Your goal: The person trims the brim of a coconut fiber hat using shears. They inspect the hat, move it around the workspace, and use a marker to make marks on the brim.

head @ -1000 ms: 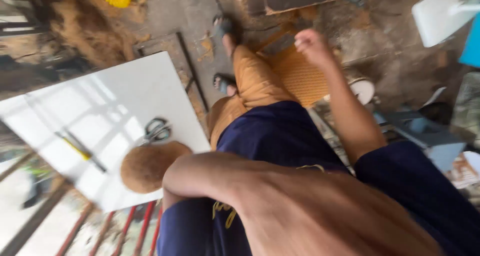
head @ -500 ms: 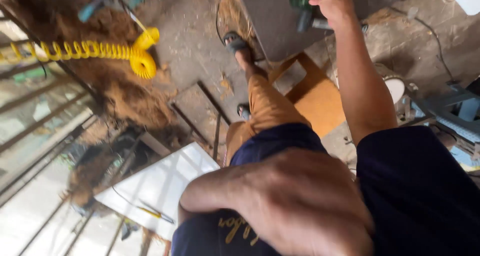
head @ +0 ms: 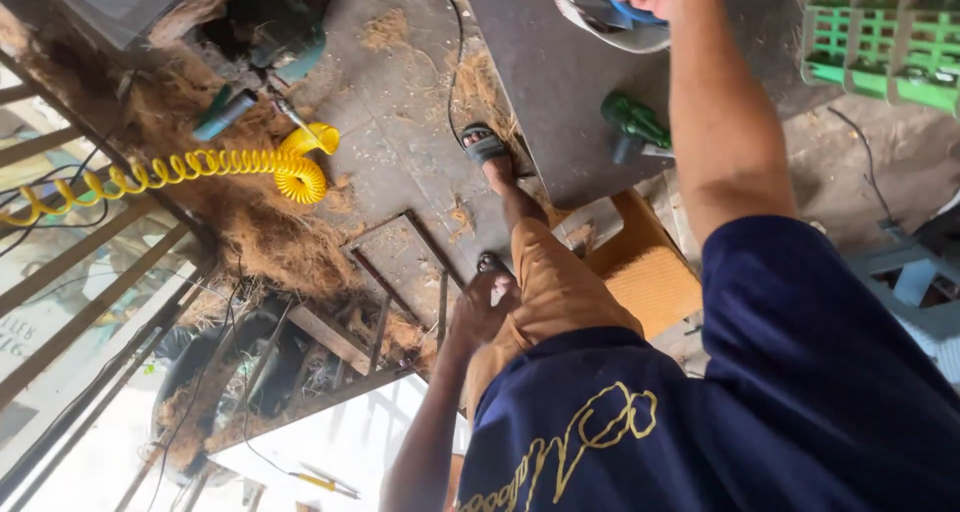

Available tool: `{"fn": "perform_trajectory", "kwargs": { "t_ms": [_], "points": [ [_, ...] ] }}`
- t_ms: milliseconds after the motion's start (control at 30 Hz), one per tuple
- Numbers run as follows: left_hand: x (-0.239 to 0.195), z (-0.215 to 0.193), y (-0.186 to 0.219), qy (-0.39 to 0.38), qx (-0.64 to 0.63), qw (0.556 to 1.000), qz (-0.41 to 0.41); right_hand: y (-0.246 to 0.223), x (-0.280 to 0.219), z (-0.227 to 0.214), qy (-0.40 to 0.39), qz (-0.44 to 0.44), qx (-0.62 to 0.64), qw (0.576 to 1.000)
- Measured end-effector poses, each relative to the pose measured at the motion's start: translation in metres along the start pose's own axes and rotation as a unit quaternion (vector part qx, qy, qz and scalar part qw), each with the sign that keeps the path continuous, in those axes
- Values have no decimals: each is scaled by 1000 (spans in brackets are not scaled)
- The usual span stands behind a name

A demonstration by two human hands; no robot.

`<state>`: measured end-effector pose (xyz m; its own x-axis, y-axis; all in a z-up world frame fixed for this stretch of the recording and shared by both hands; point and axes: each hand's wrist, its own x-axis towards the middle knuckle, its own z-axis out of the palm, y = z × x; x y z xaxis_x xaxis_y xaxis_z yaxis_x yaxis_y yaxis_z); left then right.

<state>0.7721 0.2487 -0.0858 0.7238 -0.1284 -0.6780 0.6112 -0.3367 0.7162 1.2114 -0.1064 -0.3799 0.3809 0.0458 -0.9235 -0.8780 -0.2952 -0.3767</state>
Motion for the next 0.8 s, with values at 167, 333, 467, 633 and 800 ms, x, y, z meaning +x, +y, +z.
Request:
{"fn": "perform_trajectory", "kwargs": {
  "t_ms": [167,333,467,633,800],
  "points": [
    [-11,22,-16,-1,-13,999,-39,-51,-50,62,-17,53,-105,993],
    [-18,29,-11,-6,-55,993,-102,-93,-95,109,125,95,-26,987],
    [-24,31,-23,17,-80,992,-94,-79,-71,95,170,85,1,982],
    [-43,42,-52,69,-87,986,-125,-48,-70,66,312,-71,-25,947],
    [-65,54,-83,172,-111,974,-97,-21,-113,23,492,-291,-388,724]
  ]
}}
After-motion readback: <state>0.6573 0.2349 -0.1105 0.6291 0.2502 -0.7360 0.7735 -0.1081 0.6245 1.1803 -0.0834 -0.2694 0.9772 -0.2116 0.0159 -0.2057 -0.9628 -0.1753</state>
